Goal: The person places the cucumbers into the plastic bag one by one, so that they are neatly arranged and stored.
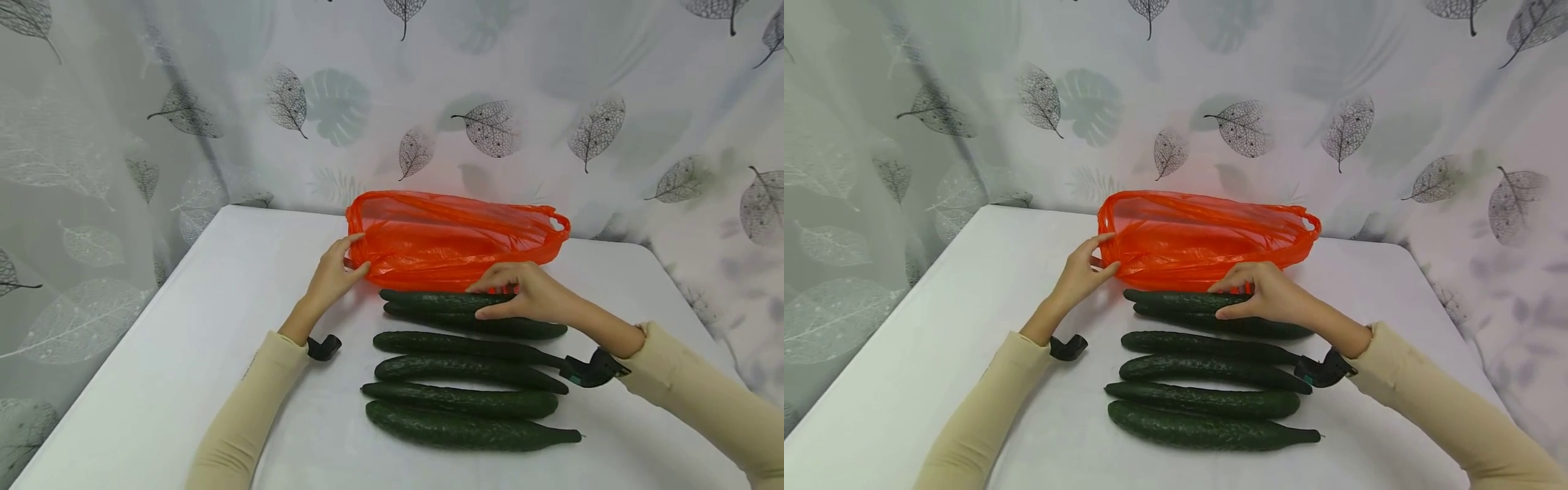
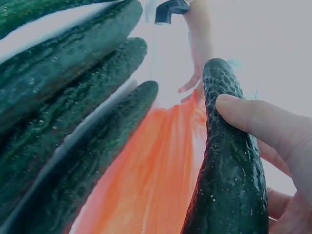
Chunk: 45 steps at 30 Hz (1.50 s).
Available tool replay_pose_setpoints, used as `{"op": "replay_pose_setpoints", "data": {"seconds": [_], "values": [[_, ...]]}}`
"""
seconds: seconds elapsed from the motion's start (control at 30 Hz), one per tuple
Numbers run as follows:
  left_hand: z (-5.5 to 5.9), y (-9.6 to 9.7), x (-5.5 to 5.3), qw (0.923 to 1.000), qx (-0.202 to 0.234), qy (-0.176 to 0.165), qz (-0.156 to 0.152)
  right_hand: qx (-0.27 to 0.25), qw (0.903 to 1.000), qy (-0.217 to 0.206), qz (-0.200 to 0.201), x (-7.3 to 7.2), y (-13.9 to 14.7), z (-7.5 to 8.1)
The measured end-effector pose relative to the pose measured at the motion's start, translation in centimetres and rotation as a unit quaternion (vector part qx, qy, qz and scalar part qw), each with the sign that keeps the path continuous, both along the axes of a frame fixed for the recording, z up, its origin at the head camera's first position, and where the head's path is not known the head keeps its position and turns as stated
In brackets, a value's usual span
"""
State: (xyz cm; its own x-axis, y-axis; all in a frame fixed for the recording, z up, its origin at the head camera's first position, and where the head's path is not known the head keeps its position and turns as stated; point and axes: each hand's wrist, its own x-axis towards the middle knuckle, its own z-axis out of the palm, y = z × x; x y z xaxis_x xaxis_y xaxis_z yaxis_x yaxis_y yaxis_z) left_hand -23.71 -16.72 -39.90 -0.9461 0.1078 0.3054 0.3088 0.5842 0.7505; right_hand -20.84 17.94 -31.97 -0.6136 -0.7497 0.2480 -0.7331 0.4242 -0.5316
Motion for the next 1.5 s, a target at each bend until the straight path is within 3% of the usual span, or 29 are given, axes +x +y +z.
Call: {"op": "replay_pose_setpoints", "data": {"seconds": [0.27, 0.7, 1.07, 1.5], "values": [[0.1, 0.4, 0.1, 1.0000, -0.008, 0.002, -0.003, 0.001, 0.9999, -0.013, -0.003, -0.5, -0.1, 0.9], [0.2, 0.3, 0.3, 1.0000, 0.006, 0.000, -0.001, 0.003, 0.9998, -0.017, -0.010, -2.4, -1.3, 2.6], [0.5, 0.4, 0.4, 0.9999, -0.014, 0.008, -0.007, -0.016, 0.9997, 0.005, -0.017, -3.7, -2.0, 3.7], [0.5, 0.5, 0.5, 0.9999, -0.013, 0.004, -0.007, -0.022, 0.9990, -0.014, -0.037, -5.6, -2.4, 3.8]]}}
